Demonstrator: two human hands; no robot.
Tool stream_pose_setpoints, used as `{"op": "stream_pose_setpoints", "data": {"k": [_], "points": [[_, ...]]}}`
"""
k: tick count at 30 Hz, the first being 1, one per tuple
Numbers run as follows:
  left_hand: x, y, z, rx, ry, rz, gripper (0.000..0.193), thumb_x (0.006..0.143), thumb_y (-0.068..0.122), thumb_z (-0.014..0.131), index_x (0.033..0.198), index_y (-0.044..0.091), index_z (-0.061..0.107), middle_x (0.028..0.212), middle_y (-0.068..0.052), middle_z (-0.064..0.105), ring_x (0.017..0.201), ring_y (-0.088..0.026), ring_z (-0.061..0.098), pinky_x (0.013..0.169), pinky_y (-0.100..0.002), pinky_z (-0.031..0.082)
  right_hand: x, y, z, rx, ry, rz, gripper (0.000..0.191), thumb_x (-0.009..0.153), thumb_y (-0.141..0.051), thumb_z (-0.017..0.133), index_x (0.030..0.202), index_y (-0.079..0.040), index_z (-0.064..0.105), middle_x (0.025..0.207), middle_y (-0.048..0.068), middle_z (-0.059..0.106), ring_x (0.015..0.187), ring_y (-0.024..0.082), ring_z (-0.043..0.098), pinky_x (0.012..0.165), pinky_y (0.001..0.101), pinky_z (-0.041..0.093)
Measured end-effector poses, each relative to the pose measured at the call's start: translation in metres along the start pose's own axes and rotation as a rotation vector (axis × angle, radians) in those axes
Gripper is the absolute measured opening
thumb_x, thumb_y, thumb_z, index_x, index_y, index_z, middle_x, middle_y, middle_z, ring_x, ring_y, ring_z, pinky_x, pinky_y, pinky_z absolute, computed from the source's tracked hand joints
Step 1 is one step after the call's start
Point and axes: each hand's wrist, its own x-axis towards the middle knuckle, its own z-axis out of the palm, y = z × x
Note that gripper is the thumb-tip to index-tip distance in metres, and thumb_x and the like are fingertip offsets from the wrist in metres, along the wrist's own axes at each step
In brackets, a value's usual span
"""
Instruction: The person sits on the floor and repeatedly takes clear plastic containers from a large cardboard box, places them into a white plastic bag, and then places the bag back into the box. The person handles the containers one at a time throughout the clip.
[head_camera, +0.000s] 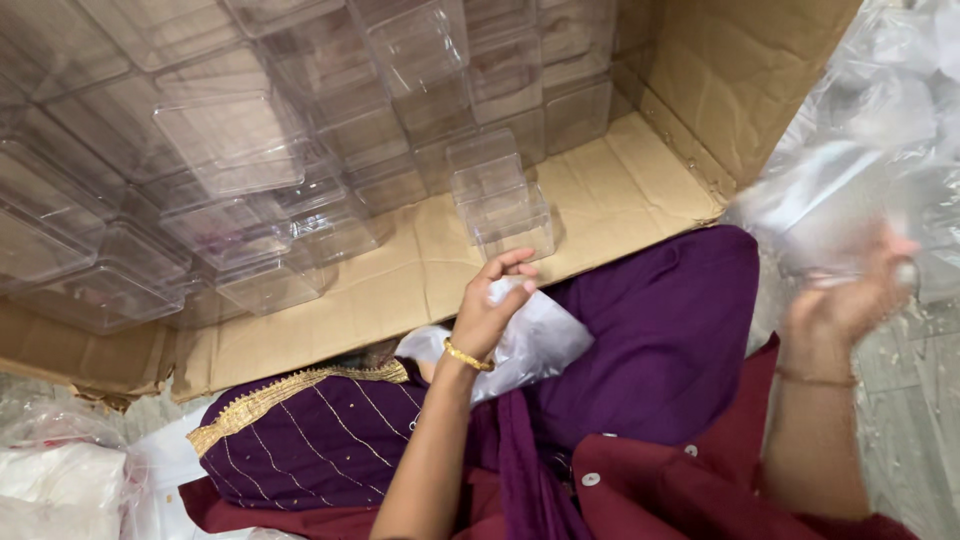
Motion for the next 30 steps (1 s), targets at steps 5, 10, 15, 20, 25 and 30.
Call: {"op": "stream_pose_setpoints", "data": {"k": [5,10,15,20,25,30], "points": [[0.0,-0.012,0.005,-0.056,0.108,-0.155,0.027,0.1,0.019,0.064,0.113,0.0,0.076,0.098,-0.002,0.075,0.091,-0.009,0.064,0.084,-0.025,0.052,0.04,0.025,-0.025,-0.379,0.387,0.17,0.05,0.108,-0.041,0.064,0.127,0.005,0.053,0.116,0.017,0.062,0.1,0.034,0.066,0.085,0.0541,0.053],[0.001,-0.012,0.013,-0.092,0.091,-0.216,0.029,0.101,0.024,0.061,0.109,0.0,0.076,0.094,-0.004,0.076,0.088,-0.011,0.066,0.081,-0.026,0.053,0.066,0.048,0.056,-0.088,0.152,0.425,0.039,0.103,-0.022,0.049,0.139,-0.005,0.05,0.136,0.016,0.061,0.125,0.039,0.065,0.101,0.0563,0.055],[-0.003,0.001,0.012,-0.076,0.08,-0.177,0.029,0.1,0.022,0.062,0.114,0.0,0.074,0.099,-0.006,0.076,0.092,-0.011,0.066,0.085,-0.025,0.052,0.124,0.041,0.132,0.277,-0.488,0.582,0.053,0.108,-0.03,0.039,0.149,0.003,0.05,0.15,0.019,0.057,0.141,0.035,0.057,0.125,0.0471,0.044],[-0.003,0.009,0.013,-0.1,0.158,-0.143,0.031,0.101,0.021,0.063,0.119,-0.002,0.074,0.101,-0.008,0.077,0.093,-0.01,0.066,0.086,-0.025,0.052,0.093,0.001,0.145,-0.208,0.11,-0.051,0.049,0.094,-0.019,0.053,0.142,-0.011,0.044,0.129,0.007,0.058,0.115,0.019,0.056,0.1,0.0401,0.047],[0.005,0.012,0.025,-0.18,0.126,-0.192,0.031,0.101,0.021,0.063,0.118,-0.002,0.075,0.101,-0.009,0.078,0.092,-0.013,0.07,0.086,-0.027,0.055,-0.078,-0.02,0.136,-0.508,-0.651,-0.243,0.012,0.108,0.001,0.056,0.11,-0.003,0.066,0.126,0.012,0.067,0.118,0.017,0.062,0.102,0.0264,0.052],[0.004,0.016,0.023,-0.174,0.042,-0.155,0.026,0.094,0.011,0.071,0.117,0.0,0.072,0.108,-0.01,0.077,0.102,-0.015,0.072,0.093,-0.027,0.055,-0.146,0.011,0.146,-0.33,-0.793,0.464,0.025,0.093,-0.003,0.073,0.115,0.006,0.068,0.105,0.005,0.075,0.093,0.009,0.067,0.084,0.0241,0.056]]}}
